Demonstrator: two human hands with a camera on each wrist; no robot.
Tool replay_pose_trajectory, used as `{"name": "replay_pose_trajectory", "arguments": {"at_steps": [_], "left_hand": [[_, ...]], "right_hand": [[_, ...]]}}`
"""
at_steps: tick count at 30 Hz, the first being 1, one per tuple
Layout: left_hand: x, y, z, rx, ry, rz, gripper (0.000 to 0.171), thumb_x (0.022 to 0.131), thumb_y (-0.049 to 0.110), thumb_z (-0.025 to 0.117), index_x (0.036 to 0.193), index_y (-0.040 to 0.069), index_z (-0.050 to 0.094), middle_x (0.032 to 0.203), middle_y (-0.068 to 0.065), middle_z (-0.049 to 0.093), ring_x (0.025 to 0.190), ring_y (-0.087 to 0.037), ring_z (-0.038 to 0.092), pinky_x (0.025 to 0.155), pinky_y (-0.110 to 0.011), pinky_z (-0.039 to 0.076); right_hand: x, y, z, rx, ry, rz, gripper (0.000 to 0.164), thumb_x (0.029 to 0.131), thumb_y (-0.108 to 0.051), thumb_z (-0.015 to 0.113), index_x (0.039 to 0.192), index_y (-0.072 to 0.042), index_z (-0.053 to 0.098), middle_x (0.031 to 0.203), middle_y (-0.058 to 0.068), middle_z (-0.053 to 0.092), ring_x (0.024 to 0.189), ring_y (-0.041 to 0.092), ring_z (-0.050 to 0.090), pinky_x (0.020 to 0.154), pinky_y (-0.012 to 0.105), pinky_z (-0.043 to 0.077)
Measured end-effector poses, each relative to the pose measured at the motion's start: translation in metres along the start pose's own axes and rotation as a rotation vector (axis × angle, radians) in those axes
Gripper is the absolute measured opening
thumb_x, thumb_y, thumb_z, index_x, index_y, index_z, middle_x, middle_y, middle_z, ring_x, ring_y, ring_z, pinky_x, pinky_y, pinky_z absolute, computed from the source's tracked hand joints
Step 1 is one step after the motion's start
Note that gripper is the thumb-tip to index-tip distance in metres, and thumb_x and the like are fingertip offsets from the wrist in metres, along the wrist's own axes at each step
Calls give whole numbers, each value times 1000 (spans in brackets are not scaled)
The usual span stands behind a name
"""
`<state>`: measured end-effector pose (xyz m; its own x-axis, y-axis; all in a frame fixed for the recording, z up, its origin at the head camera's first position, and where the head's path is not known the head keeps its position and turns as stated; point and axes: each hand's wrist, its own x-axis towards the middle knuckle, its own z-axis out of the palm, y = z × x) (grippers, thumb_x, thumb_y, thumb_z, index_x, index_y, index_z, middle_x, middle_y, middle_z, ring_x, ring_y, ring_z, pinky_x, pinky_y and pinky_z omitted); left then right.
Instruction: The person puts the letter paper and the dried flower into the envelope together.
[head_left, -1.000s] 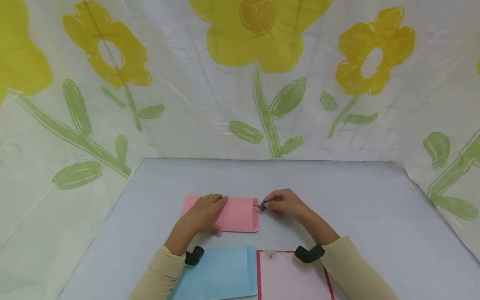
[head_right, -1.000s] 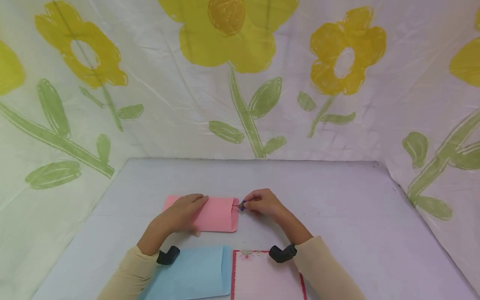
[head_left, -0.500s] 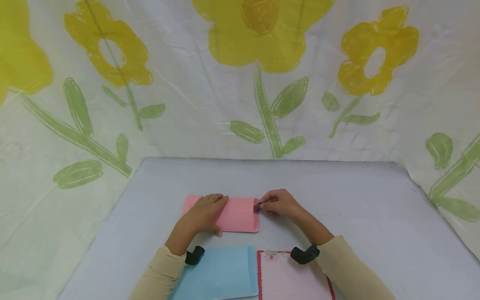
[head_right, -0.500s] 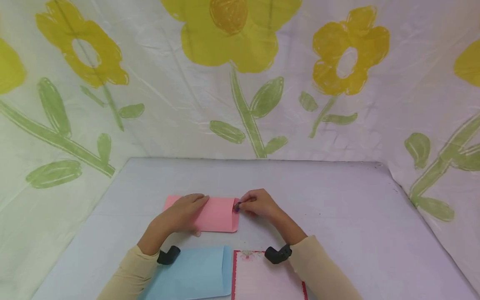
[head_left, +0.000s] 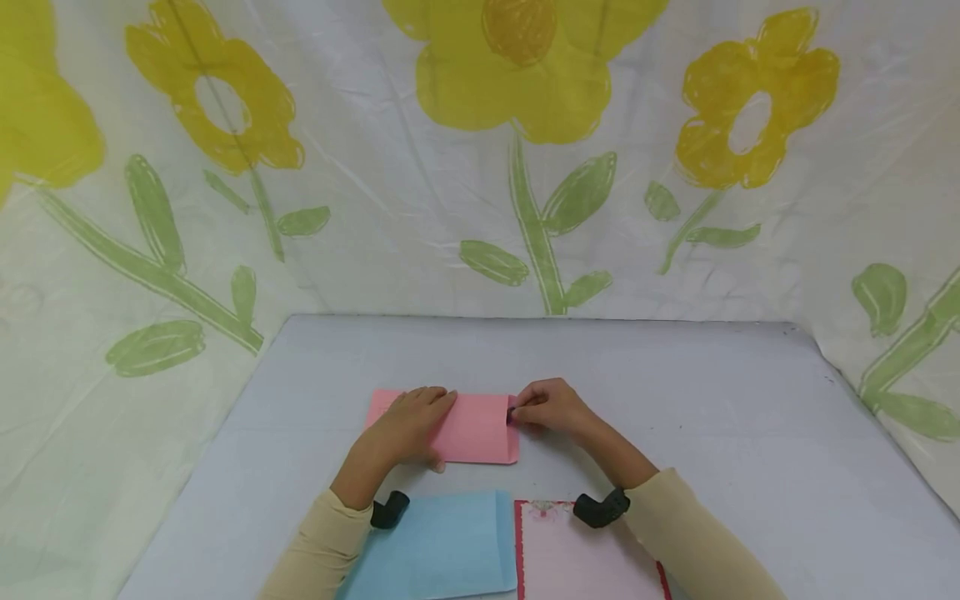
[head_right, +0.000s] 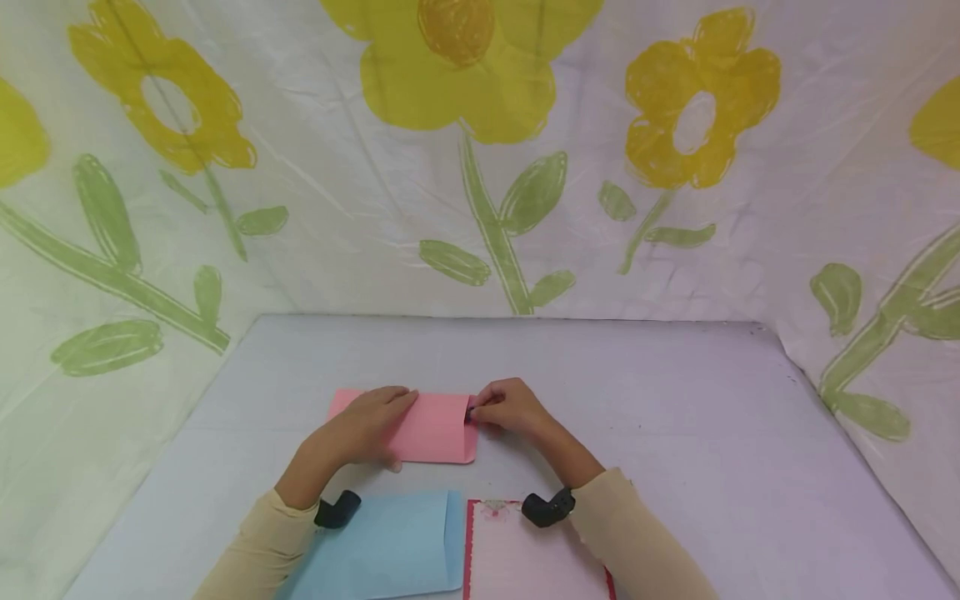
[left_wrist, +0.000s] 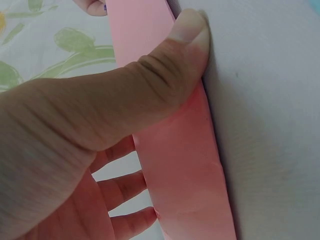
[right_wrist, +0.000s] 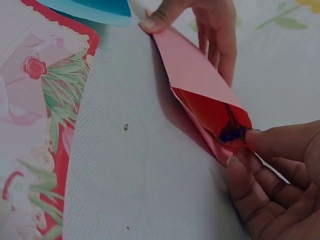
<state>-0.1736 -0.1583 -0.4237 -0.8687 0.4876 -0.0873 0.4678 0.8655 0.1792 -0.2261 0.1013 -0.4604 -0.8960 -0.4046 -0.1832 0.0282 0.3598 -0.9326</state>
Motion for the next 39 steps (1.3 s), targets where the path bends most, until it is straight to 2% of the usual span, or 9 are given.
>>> {"name": "replay_pose_trajectory", "arguments": {"at_steps": [18,23,28,32,35,39], "left_hand": [[1,0,3,8,-6,-2,100,58,41,83,139,7,34,136,-11,38,126,-28,30,102,-46,23],[1,-1,4,22,-5,-3,101,57,42,83,139,8,35,135,-10,38,126,-27,31,102,-46,24],[1,-1,4,22,2,2,100,57,42,83,138,7,35,135,-10,38,125,-27,31,101,-46,24],[1,-1,4,21,5,4,100,57,42,83,138,7,36,134,-10,38,125,-28,32,101,-46,25],[2,-1,4,20,-1,-1,100,57,43,83,138,8,36,134,-10,39,124,-28,32,101,-46,25],[1,-3,2,24,-23,-13,100,58,44,82,138,7,35,137,-11,36,127,-31,28,101,-50,21]], "right_hand": [[1,-4,5,47,-32,60,18,77,-12,71,87,-1,61,69,13,64,56,21,60,54,34,52],[1,-8,11,55,-26,79,22,79,-12,69,94,-1,57,70,12,64,56,21,60,52,33,52],[3,-10,16,73,-7,92,30,77,-7,67,101,-2,50,68,13,64,50,21,58,46,31,49],[5,-8,19,54,-3,110,42,77,-9,68,113,-6,47,71,12,65,51,22,59,44,30,48],[5,-7,19,14,-16,98,47,80,-12,66,122,-10,44,73,10,65,52,21,58,46,30,48],[0,-8,17,9,-30,52,45,84,-11,63,125,-10,44,77,8,66,55,22,58,49,33,49]]}}
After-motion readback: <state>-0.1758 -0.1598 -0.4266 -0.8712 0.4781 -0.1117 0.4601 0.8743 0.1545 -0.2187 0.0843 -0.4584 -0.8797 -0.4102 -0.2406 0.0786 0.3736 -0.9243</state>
